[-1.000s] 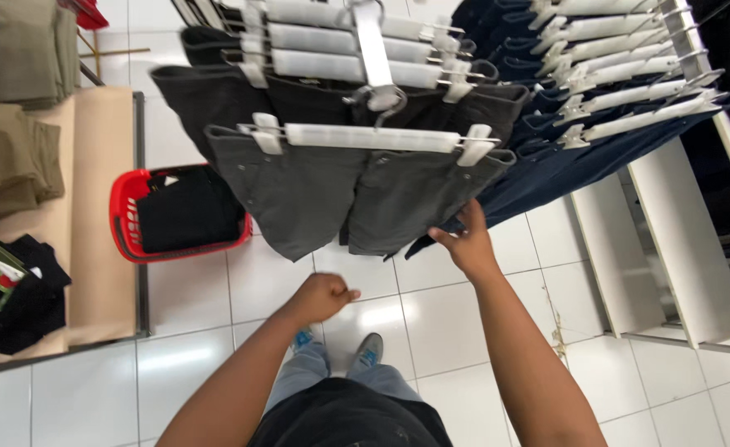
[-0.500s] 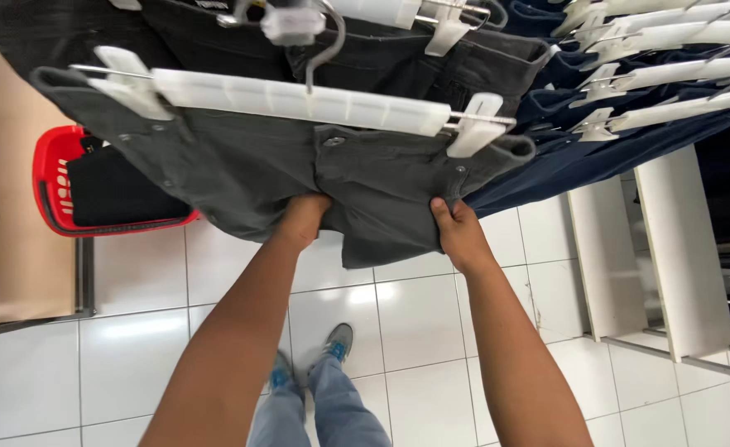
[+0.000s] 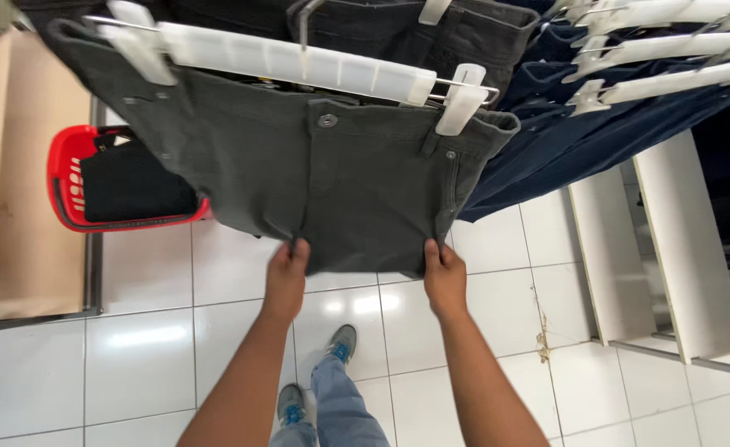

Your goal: The person removes a pair of gray pants from a hanger on a rack, folds them while holding them, and then places them back onto a hanger and returns them to the rack; they then take a pair of black pants from a red basket, unfold them, and hang them on a hanger on the same rack.

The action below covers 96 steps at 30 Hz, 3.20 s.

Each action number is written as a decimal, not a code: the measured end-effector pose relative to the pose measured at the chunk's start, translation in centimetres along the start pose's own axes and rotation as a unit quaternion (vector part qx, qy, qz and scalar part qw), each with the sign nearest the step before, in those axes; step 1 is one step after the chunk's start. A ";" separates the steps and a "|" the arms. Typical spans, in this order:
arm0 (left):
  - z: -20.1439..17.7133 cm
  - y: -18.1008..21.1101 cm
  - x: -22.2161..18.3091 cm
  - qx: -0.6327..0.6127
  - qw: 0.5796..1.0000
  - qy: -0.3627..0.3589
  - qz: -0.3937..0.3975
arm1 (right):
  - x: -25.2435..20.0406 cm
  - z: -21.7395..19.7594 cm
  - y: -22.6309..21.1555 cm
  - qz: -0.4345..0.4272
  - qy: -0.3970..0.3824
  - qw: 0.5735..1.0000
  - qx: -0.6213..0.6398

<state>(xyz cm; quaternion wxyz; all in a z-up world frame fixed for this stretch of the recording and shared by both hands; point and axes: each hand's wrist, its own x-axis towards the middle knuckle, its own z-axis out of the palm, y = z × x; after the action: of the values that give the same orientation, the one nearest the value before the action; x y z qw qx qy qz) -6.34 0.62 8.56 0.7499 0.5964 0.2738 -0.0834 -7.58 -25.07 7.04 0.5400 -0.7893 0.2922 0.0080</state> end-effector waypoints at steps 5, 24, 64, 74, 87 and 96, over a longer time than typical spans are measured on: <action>-4.7 -1.8 -6.5 0.062 0.994 -0.063 -0.062 | -7.8 0.8 3.6 0.019 0.003 0.999 0.043; -13.5 7.4 -24.4 -0.122 0.948 -0.292 0.022 | -29.4 -8.9 -8.0 -0.021 -0.332 0.849 0.409; -0.4 6.8 -34.5 0.110 0.951 -0.183 0.224 | -28.4 -19.6 -10.5 -0.093 -0.272 0.903 0.319; 5.4 10.2 -36.4 0.097 0.969 -0.010 0.228 | -25.1 -21.0 -13.0 -0.125 -0.156 0.966 0.166; 4.2 6.8 -32.6 -0.340 0.786 -0.497 0.139 | -20.6 -24.3 -8.8 -0.157 -0.578 0.624 0.501; 6.2 8.9 -37.1 0.146 0.935 0.007 0.324 | -23.5 -23.0 -8.7 -0.191 -0.310 0.843 0.395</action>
<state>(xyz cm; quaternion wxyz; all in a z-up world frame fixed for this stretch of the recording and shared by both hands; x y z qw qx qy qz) -31.39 -10.29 35.87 0.6388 0.7565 0.0556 0.1288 -29.88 -32.00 31.72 0.8594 -0.5056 -0.0687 0.0333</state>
